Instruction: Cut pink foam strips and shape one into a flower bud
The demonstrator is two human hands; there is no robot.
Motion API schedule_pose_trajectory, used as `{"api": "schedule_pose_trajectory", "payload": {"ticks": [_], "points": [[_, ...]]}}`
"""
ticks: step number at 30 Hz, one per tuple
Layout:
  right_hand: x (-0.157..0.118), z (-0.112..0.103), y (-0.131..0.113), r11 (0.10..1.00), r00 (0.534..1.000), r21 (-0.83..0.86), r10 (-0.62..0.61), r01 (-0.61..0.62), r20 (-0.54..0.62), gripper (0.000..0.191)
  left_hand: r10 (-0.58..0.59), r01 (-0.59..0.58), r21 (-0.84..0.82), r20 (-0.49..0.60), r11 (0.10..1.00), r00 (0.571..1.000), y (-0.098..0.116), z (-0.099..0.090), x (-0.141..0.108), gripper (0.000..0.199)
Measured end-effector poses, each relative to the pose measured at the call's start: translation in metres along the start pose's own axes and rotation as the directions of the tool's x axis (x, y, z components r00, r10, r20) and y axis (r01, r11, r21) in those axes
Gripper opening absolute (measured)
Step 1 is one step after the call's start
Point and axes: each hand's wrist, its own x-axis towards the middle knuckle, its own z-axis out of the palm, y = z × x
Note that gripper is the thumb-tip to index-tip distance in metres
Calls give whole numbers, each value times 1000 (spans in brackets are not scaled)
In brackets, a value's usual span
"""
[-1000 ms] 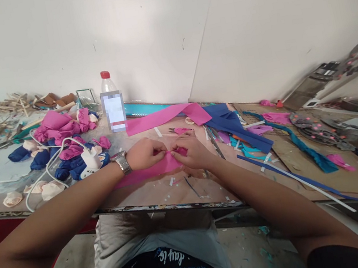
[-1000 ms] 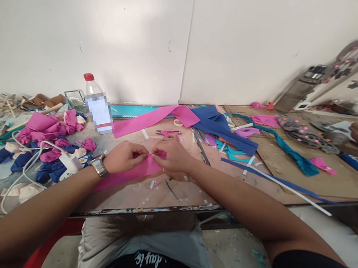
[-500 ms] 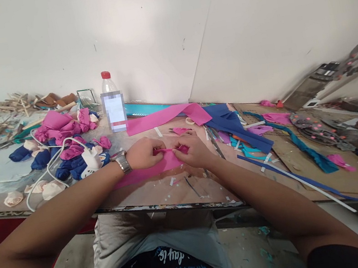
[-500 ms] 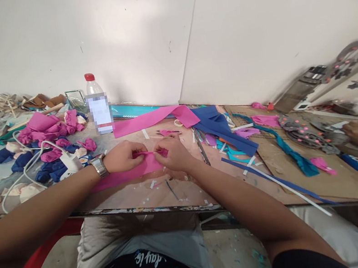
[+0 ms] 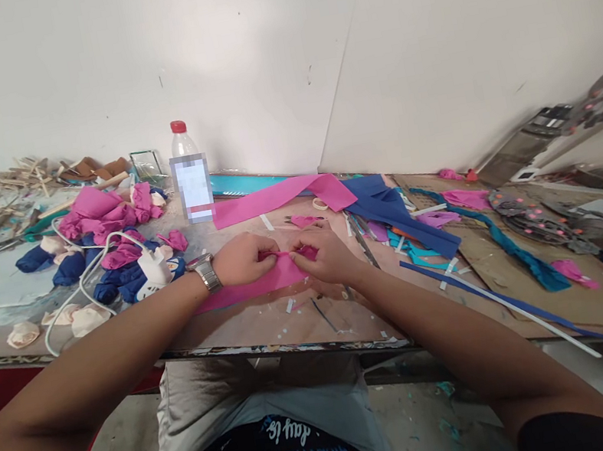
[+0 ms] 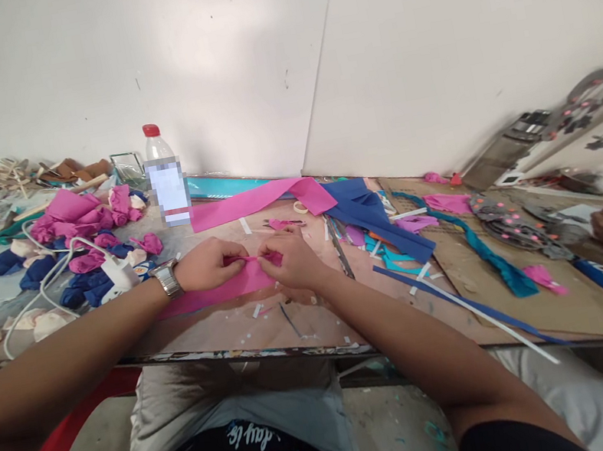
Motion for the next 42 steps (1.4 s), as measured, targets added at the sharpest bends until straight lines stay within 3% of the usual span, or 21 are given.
{"api": "schedule_pose_trajectory", "payload": {"ticks": [8, 16, 25, 31, 42], "points": [[-1, 1, 0, 997, 997, -16, -78, 78, 5, 21, 10, 0, -155, 65, 988, 998, -4, 1, 1, 25], [-1, 0, 0, 995, 995, -10, -97, 97, 29, 15, -10, 31, -175, 120, 984, 993, -6, 1, 2, 22], [-1, 1, 3, 989, 989, -31, -146, 145, -21, 15, -60, 101, -243, 170, 965, 984, -9, 2, 4, 18], [-1, 0, 1, 986, 987, -62, -155, 152, -32, 14, -39, 76, -297, 131, 952, 991, -11, 3, 5, 34], [-1, 0, 0, 986, 989, -101, -140, 134, -55, 15, -36, 59, -259, 92, 964, 995, -11, 2, 5, 35]]}}
